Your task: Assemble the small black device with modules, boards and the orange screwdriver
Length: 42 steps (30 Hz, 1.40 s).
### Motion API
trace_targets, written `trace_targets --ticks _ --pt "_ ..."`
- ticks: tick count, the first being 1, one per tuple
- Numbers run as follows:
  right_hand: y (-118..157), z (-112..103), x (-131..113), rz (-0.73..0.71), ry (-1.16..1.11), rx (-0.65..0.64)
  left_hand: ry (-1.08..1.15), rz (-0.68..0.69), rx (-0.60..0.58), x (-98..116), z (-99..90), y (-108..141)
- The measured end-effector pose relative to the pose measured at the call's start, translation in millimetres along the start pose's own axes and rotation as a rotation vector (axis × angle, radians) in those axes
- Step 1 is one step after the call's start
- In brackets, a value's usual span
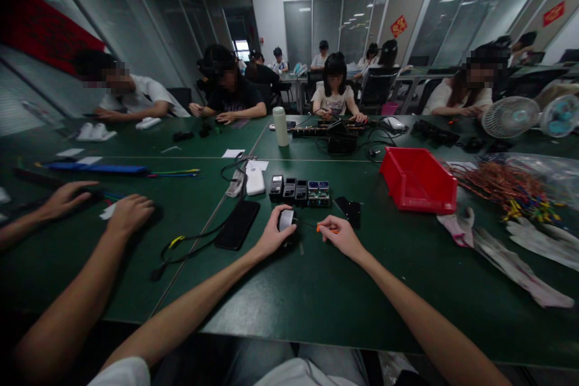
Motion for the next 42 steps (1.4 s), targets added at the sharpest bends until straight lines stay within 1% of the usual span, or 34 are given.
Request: trace_targets --ticks 3,8,11,14,18,22,24,27,32,42 --pt "-0.4 -1.1 1.7 0.04 -0.001 -0.02 -0.024 -0.024 -0.023 -1.2 1.8 1.0" --pt "-1.3 -0.9 -2.0 0.046 0.008 -0.037 -0.03 -0.041 -0.037 -2.1 2.9 1.5" --pt "-1.7 -0.2 -0.1 0.048 -0.033 -0.038 -0.019 -0.043 -0.035 -2.2 2.5 1.5" --pt "-1.8 -1.1 7.9 0.091 -0.161 -0.024 -0.008 -0.043 -0.026 -2.4 1.5 1.7" --pt "-1.4 -6.5 15.7 0.13 -0.373 0.034 -0.004 -0.049 0.003 -3.3 0.0 2.6" --pt "-2.1 -9.3 19.7 0.138 -0.478 0.066 0.003 -0.052 0.018 -4.0 0.4 4.2" --pt "-2.3 -11.1 23.2 0.148 -0.462 0.092 0.01 -0.063 0.015 -5.2 1.2 4.9" --pt "-2.3 -14.5 25.9 0.156 -0.348 0.121 0.017 -0.074 0.005 -6.7 2.3 5.6" --pt "-1.7 -14.5 20.1 0.138 -0.194 0.076 0.009 -0.071 0.011 -6.4 1.9 6.0" --pt "0.7 -17.0 5.4 0.075 -0.084 0.059 0.01 -0.076 0.026 -2.6 0.2 6.1"
Point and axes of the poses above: each hand's wrist, its own y-axis away from the middle knuckle, its own z-axis out of the palm, x = y × z, the point moved 9 cm from there along -y, towards the middle knuckle, and after that the axes turned 9 degrees about -x, right-handed, at the moved point
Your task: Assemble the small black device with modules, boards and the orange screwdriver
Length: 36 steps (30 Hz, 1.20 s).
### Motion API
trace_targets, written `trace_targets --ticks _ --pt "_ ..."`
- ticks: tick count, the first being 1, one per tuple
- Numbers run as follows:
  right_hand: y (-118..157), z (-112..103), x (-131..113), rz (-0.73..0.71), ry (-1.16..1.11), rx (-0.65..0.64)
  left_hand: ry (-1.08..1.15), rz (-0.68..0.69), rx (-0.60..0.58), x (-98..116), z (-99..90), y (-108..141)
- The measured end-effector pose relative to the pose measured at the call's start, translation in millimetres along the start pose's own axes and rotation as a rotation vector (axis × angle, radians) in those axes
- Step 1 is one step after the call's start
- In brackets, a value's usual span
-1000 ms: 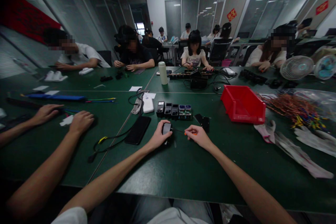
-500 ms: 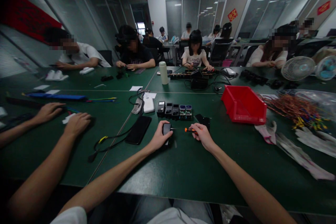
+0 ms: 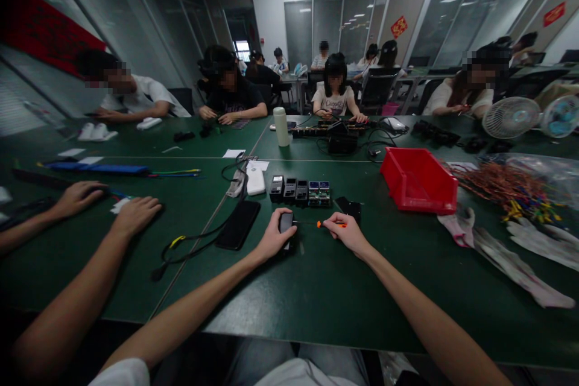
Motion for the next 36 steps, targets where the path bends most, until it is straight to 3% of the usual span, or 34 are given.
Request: trace_targets --ticks 13,31,36 --pt "0.3 -0.8 -8.1 -0.077 0.057 0.005 -0.02 0.079 -0.021 13.8 0.6 1.4" --pt "9.4 -5.2 -26.1 -0.19 0.242 0.047 0.016 0.049 -0.047 6.5 0.3 -2.6" --pt "7.0 -0.9 -18.0 -0.148 0.063 0.079 0.022 0.019 -0.029 2.5 -2.1 -2.3"
Point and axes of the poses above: each hand's wrist, its own y-axis away from the middle knuckle, its own z-axis out of the palm, x = y × z, the point moved 9 cm from there along -y, towards the middle knuckle, and after that the axes turned 9 degrees about -x, right-handed, at the moved point
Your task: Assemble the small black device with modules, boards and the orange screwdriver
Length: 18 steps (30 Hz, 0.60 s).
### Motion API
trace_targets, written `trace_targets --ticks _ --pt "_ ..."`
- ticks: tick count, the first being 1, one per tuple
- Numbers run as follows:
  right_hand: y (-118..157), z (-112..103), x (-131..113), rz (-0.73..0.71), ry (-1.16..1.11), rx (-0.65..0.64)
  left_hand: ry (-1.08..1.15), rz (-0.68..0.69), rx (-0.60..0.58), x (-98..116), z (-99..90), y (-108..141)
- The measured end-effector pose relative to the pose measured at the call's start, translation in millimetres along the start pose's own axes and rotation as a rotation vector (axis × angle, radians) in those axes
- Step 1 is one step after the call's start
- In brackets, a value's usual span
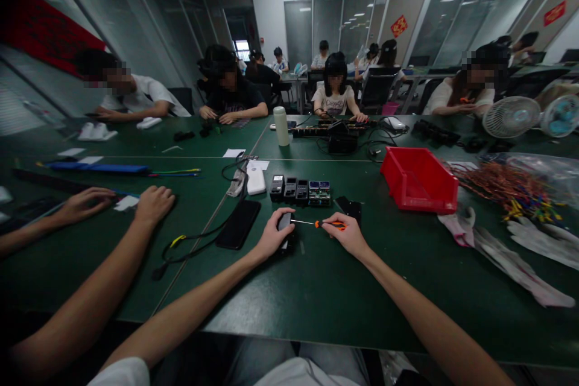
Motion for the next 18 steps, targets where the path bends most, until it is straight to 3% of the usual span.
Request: trace_targets --ticks 3,6,9,13,18 --pt "-3.5 5.7 12.2 0.056 -0.232 -0.004 -0.016 0.002 0.023 1.0 -1.3 0.9" --pt "-5.7 5.1 26.7 0.13 -0.324 0.008 -0.058 0.017 0.04 4.7 -1.7 1.5" --pt "-5.1 2.6 39.0 0.233 -0.215 -0.025 -0.103 0.022 0.05 7.1 -2.5 1.8" --pt "-4.9 3.2 34.4 0.226 -0.081 -0.103 -0.131 0.007 0.056 6.3 -3.7 1.8" --pt "-5.0 -0.3 24.6 0.193 -0.072 -0.067 -0.151 0.042 0.051 11.3 -3.0 2.4"
Point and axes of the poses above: each hand's wrist, its own y-axis away from the middle knuckle, its own z-axis out of the palm, x = y × z, the point moved 9 cm from there along -y, towards the middle knuckle, and after that the axes turned 9 degrees about -x, right-handed, at the moved point
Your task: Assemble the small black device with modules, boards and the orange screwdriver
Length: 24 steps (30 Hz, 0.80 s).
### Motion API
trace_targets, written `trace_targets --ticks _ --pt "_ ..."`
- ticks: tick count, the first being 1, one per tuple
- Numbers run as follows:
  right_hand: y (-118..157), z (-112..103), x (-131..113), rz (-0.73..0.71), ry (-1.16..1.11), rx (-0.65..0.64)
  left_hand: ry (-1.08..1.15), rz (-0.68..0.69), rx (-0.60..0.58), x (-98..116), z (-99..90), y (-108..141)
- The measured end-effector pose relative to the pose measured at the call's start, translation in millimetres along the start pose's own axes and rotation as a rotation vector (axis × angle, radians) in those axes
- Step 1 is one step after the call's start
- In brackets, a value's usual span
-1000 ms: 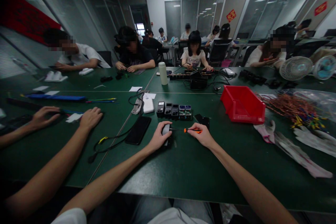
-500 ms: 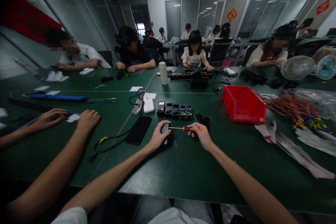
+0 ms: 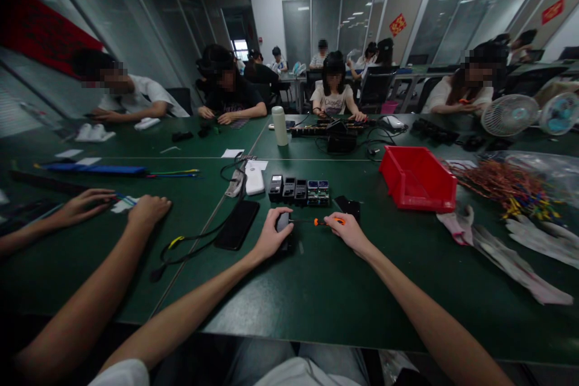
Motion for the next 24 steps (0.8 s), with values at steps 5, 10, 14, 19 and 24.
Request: trace_targets --ticks 5,10,14,19,24 --pt "2.4 -0.8 -13.0 -0.067 0.116 -0.003 0.005 0.02 -0.005 0.3 -0.9 -1.7" --pt "5.5 -2.8 -30.3 -0.178 0.254 0.007 0.028 -0.003 -0.03 -5.4 0.5 -4.9" --pt "5.9 -1.4 -30.9 -0.212 0.287 -0.012 0.049 -0.016 -0.031 -8.0 0.3 -5.8" --pt "5.5 -0.6 -26.5 -0.221 0.264 -0.003 0.074 -0.034 -0.031 -13.5 0.4 -6.5" --pt "3.2 -2.3 -16.8 -0.167 0.095 0.065 0.096 -0.032 -0.018 -15.2 -0.6 -6.7"
Point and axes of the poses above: each hand's wrist, its own y-axis away from the middle knuckle, its own z-axis out of the palm, x = y × z, the point moved 9 cm from there along -y, towards the middle knuckle, and after that the axes turned 9 degrees about -x, right-handed, at the moved point
